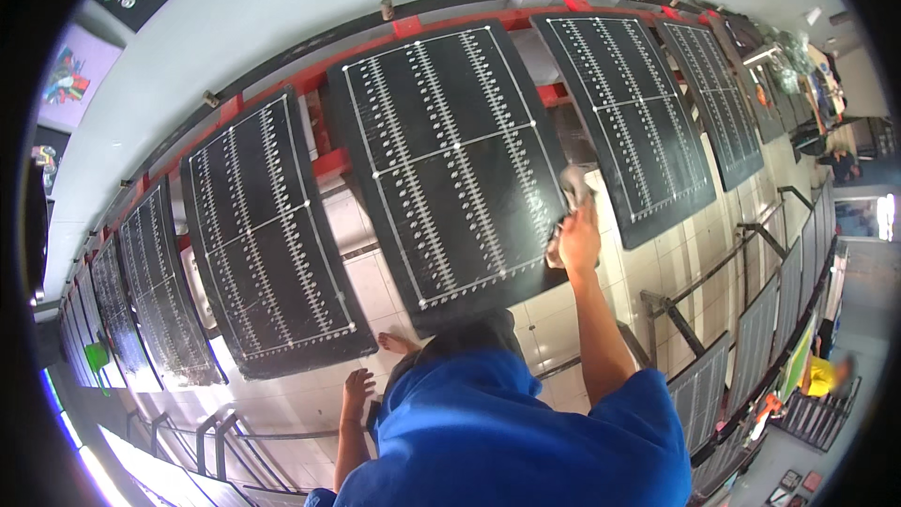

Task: The person wipes a large black screen with a cloth, then pours liquid from a green scoop onto the screen and spreads it with their hand. The person continues wiping the screen with the cloth.

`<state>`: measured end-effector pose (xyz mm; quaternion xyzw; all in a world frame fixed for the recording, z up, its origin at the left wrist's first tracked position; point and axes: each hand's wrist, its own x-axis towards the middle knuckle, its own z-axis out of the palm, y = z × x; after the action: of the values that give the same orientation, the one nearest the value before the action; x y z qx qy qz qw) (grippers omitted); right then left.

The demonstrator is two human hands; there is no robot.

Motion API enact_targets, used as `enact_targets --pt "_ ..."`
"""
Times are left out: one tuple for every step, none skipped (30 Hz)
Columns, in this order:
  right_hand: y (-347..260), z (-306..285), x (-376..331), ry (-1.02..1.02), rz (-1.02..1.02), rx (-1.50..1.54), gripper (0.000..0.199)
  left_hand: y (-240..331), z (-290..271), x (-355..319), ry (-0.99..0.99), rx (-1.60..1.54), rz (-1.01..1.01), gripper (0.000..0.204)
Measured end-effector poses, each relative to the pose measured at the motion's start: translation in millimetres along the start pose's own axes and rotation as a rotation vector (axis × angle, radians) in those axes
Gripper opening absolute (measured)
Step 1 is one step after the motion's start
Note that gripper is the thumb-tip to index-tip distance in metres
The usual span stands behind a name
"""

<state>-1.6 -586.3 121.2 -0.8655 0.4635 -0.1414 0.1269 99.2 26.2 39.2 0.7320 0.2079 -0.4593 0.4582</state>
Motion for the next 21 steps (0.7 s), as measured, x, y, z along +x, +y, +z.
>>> enact_targets --pt "6 -3 -27 0.059 0.05 -0.038 0.05 -10 -7 1 -0.024 0.012 -0.001 0.04" --pt "3 -4 -54 0.122 0.104 -0.073 0.047 -18 -20 3 -0.048 0.028 0.003 0.04" --pt "-22 -2 -75 0.167 0.077 -0.033 0.045 -18 -36 4 -0.055 0.052 0.056 0.039" --pt "-27 4 -106 0.152 0.076 -0.085 0.044 -26 -48 1 -0.075 0.065 0.024 0.038" --pt "-50 10 -137 0.141 0.03 -0.038 0.044 -40 -65 -7 -0.076 0.035 -0.01 0.037" --pt "-90 25 -162 0.151 -0.013 0.031 0.045 -40 -89 -4 -0.068 0.013 -0.015 0.037" --pt "-132 40 -185 0.135 -0.088 0.031 0.045 -51 -115 0 -0.044 0.038 -0.011 0.035" --pt "-171 55 -212 0.116 -0.155 0.02 0.044 -60 -139 3 -0.035 0.017 -0.019 0.034" --pt "-218 64 -236 0.121 -0.224 0.135 0.04 -67 -166 7 -0.012 -0.005 -0.028 0.034" --pt "-253 65 -258 0.118 -0.294 0.238 0.037 -79 -188 7 0.003 -0.03 -0.048 0.034" --pt "-276 65 -276 -0.086 -0.258 0.357 0.032 -101 -219 6 -0.003 -0.067 -0.035 0.034" --pt "-291 65 -288 -0.286 -0.219 0.472 0.027 -118 -245 11 -0.012 -0.103 -0.018 0.034" --pt "-294 68 -298 -0.224 -0.094 0.556 0.025 -123 -260 10 0.056 -0.09 -0.114 0.037" --pt "-292 69 -300 -0.219 -0.001 0.671 0.023 -130 -270 9 0.085 -0.106 -0.132 0.038" --pt "-272 75 -298 -0.194 0.098 0.782 0.022 -132 -277 14 0.1 -0.112 -0.142 0.039" --pt "-257 76 -297 -0.182 0.193 0.898 0.022 -135 -283 16 0.126 -0.124 -0.159 0.039" --pt "-258 71 -296 -0.203 0.246 1.052 0.027 -142 -293 8 0.154 -0.158 -0.182 0.042" --pt "-275 55 -295 -0.195 0.242 1.067 0.029 -155 -304 0 0.166 -0.171 -0.182 0.043" --pt "-285 36 -286 -0.309 0.318 1.214 0.029 -169 -310 -7 0.171 -0.181 -0.182 0.043" --pt "-300 18 -274 -0.35 0.357 1.377 0.035 -177 -312 -12 0.167 -0.188 -0.179 0.043" --pt "-316 0 -263 -0.338 0.44 1.414 0.04 -182 -310 -16 0.162 -0.184 -0.158 0.044"
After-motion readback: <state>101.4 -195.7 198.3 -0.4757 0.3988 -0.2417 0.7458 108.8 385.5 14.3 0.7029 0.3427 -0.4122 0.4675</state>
